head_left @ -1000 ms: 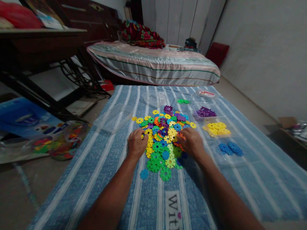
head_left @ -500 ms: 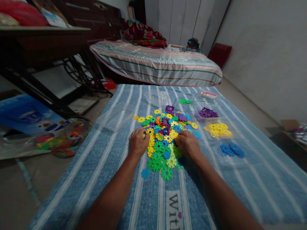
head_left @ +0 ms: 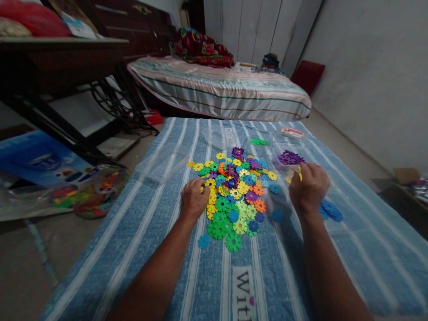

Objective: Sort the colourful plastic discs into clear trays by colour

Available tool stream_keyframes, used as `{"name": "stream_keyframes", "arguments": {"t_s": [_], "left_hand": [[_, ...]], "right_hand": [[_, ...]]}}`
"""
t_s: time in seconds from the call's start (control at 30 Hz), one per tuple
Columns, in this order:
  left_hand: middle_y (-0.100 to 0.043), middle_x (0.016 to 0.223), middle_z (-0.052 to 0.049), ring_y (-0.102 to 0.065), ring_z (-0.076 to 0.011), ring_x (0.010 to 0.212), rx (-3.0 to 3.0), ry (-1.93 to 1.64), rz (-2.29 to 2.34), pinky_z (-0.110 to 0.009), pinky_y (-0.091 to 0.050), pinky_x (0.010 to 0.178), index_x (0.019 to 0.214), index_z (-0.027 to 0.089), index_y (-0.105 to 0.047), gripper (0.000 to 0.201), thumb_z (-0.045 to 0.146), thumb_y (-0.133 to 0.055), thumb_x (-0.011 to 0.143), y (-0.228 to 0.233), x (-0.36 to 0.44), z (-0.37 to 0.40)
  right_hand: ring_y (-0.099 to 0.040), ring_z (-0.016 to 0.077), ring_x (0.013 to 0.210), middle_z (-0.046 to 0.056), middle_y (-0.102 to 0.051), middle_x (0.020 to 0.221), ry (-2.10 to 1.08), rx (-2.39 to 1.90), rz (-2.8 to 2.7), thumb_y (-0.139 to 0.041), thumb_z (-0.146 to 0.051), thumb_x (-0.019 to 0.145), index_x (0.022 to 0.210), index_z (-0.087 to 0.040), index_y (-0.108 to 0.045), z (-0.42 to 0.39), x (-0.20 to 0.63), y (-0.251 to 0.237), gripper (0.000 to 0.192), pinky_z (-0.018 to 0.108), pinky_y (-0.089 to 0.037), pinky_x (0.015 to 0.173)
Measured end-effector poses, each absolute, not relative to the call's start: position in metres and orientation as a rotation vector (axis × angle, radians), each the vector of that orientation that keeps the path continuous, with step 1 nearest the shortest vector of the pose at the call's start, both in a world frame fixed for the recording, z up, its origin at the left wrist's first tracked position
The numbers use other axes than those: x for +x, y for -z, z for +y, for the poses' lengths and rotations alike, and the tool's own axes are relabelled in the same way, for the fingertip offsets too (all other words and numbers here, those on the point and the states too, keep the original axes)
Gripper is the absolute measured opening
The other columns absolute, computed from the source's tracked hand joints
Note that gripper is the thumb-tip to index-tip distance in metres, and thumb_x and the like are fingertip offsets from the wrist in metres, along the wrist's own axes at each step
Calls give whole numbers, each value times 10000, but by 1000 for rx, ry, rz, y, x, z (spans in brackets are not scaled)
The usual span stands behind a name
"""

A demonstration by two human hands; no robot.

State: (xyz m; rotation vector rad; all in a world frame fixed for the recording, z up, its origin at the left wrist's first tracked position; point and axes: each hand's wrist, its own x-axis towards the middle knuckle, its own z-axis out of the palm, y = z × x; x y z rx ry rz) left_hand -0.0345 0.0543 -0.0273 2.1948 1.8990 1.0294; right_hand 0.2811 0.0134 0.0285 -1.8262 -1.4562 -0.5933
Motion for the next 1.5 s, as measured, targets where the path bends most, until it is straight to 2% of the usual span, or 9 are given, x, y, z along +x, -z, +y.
{"name": "stream_keyframes", "arguments": {"t_s": [0.07, 0.27, 0.4, 0.53, 0.7, 0.97, 1.13, 1.33, 1.5], "left_hand": [[-700, 1036, -102, -636, -259, 1007, 2199, -1022, 1894, -408, -487, 927, 851, 198, -624, 126, 258, -531, 790, 27, -35, 54], [-696, 1041, -115, -636, -259, 1009, 2187, -1031, 1873, -403, -482, 938, 863, 187, -622, 148, 274, -523, 795, 28, -36, 55], [-699, 1038, -97, -635, -254, 1009, 2175, -1055, 1864, -406, -485, 938, 854, 203, -621, 132, 274, -537, 781, 29, -37, 54], [-701, 1032, -106, -637, -257, 1012, 2183, -1072, 1855, -411, -484, 939, 840, 199, -621, 120, 260, -530, 790, 29, -35, 54], [-698, 1033, -93, -632, -249, 1018, 2174, -1095, 1849, -410, -484, 942, 841, 209, -624, 115, 260, -533, 792, 29, -35, 54], [-704, 1004, -74, -636, -226, 998, 2141, -1068, 1821, -379, -481, 936, 788, 217, -592, 78, 246, -520, 801, 27, -34, 51], [-706, 930, -50, -643, -209, 963, 2114, -1078, 1806, -358, -489, 915, 729, 226, -575, 97, 244, -514, 802, 23, -32, 49], [-714, 989, -57, -641, -207, 1014, 2118, -1097, 1799, -352, -491, 920, 685, 228, -566, 135, 253, -514, 806, 25, -32, 49], [-719, 926, -51, -653, -210, 971, 2135, -1085, 1796, -357, -496, 912, 664, 229, -551, 154, 257, -519, 813, 23, -32, 49]], "right_hand": [[-504, 315, 1067, 182, -622, 1086, 579, -1833, -1464, -488, -195, 852, 1069, -132, -640, 13, 280, -26, 272, 454, -364, 908], [-566, 237, 917, 104, -658, 908, 184, -1553, -1975, -480, -217, 895, 879, -183, -667, 12, 235, -3, 190, 366, -439, 851], [-577, 230, 956, 102, -663, 926, -8, -1328, -2165, -520, -281, 909, 892, -182, -676, 8, 214, 3, 185, 359, -465, 884], [-497, 287, 1185, 132, -626, 1158, -74, -1185, -2242, -593, -395, 878, 1109, -195, -660, 0, 200, 3, 313, 451, -424, 1005], [-302, 372, 1373, 166, -452, 1431, -119, -1117, -2452, -625, -526, 836, 1295, -237, -577, -8, 177, 0, 545, 570, -352, 1052], [-346, 362, 1354, 160, -523, 1356, -124, -1117, -2503, -643, -423, 849, 997, -190, -715, -10, 180, -5, 285, 556, -361, 1051], [-390, 325, 1334, 134, -588, 1265, -181, -1125, -2450, -664, -319, 836, 832, -183, -720, -7, 192, -3, 147, 516, -399, 1039], [-444, 318, 1293, 108, -641, 1181, -197, -1197, -2415, -645, -246, 832, 699, -180, -695, -5, 201, -3, 157, 501, -428, 1016], [-482, 317, 1247, 93, -662, 1100, -182, -1260, -2368, -664, -238, 814, 634, -208, -642, -4, 207, -5, 184, 523, -457, 984]]}}
